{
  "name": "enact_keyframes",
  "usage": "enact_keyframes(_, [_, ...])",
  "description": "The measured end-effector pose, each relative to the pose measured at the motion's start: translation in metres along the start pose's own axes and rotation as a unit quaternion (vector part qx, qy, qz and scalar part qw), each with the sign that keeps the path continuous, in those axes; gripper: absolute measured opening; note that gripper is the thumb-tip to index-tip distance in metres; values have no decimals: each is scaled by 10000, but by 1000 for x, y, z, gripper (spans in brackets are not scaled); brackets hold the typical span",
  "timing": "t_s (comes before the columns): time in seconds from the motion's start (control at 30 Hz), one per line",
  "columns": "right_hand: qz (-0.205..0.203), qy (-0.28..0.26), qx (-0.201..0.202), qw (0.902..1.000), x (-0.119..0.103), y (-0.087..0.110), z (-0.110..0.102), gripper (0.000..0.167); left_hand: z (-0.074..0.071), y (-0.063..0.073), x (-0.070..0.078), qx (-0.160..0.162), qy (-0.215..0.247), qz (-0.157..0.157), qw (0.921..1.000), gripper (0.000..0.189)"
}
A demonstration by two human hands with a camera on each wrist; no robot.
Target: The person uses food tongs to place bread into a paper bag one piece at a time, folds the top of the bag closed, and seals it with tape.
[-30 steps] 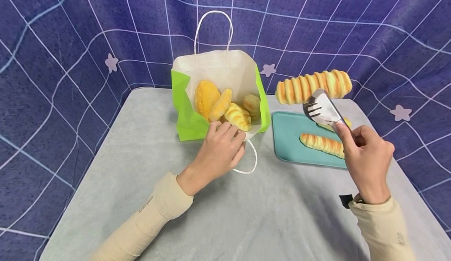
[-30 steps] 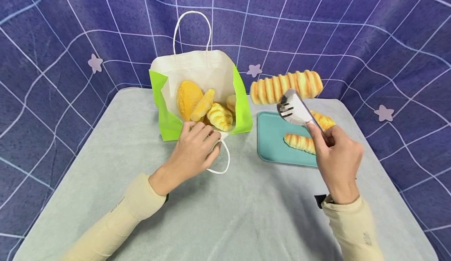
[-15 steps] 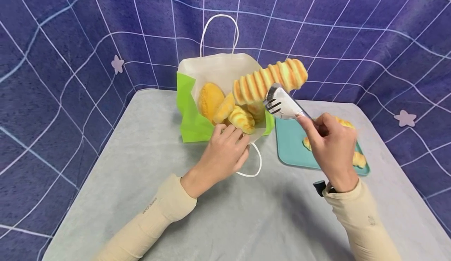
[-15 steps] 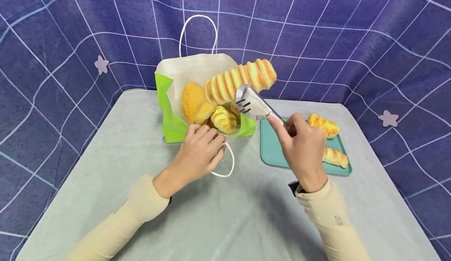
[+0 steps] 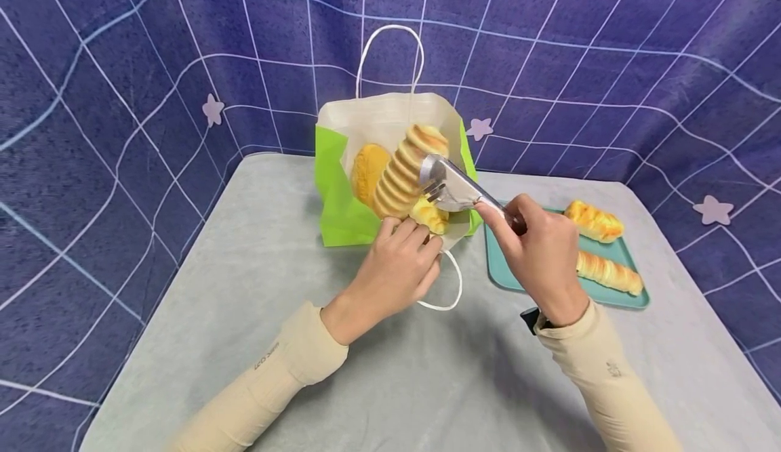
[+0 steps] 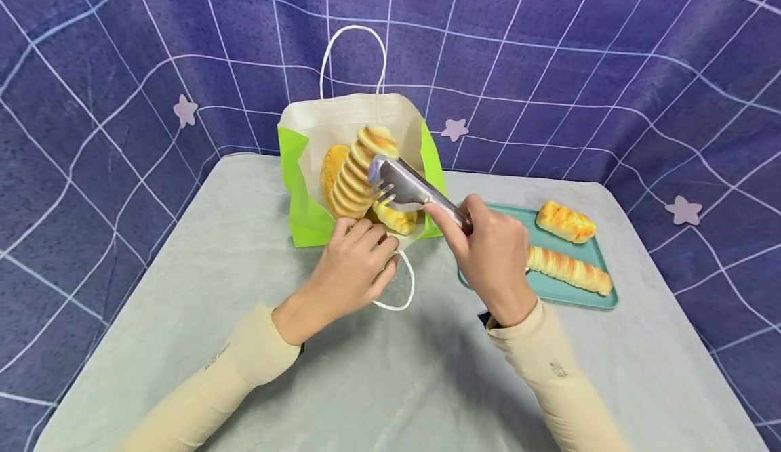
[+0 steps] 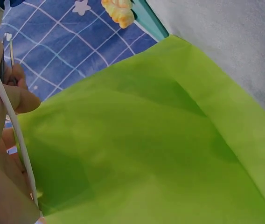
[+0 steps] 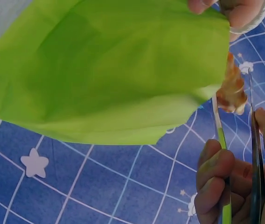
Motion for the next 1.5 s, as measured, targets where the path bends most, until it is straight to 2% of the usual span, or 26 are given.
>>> enact_keyframes(0.17, [220,54,-72,9997,5,2,-1,38,0,-1,2,-20,-12,39,10000,16])
enact_keyframes(0.37, [346,49,-27,9994,11,6,-4,35,1,-1,1,2,-25,15,10000,15])
enact_keyframes(0.5, [568,138,31,9983,19,11,-9,34,2,-1,1,51,9,27,10000,14])
enact_keyframes(0.77, [1091,322,278,9931,47,30,-27,36,2,-1,2,42,-36,21,10000,12])
enact_keyframes(0.9, [1415,507,268,9883,66,42,-38,38,3,-1,1,40,-19,24,10000,14])
enact_keyframes(1.13, [1943,1098,-20,9748,96,67,-57,47,4,-2,1,41,123,10,9999,13])
enact_keyframes(1.3, [2409,1220,-319,9623,114,86,-67,51,5,-2,1,51,125,8,9999,9])
enact_keyframes(1.4, [2704,1271,-704,9517,123,99,-72,54,6,-2,2,90,145,3,9999,6])
enact_keyframes(1.5, [2960,1345,-1311,9365,131,112,-77,58,6,-2,2,121,207,-4,9997,8])
Point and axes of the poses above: each hand's wrist, its own y-axis away from the middle knuckle, its own z-axis out of the palm, x = y × z, the point moved 3 cm from there along -y, towards the middle knuckle, and after that the axes turned 1 degree about y, right-handed, at the moved point
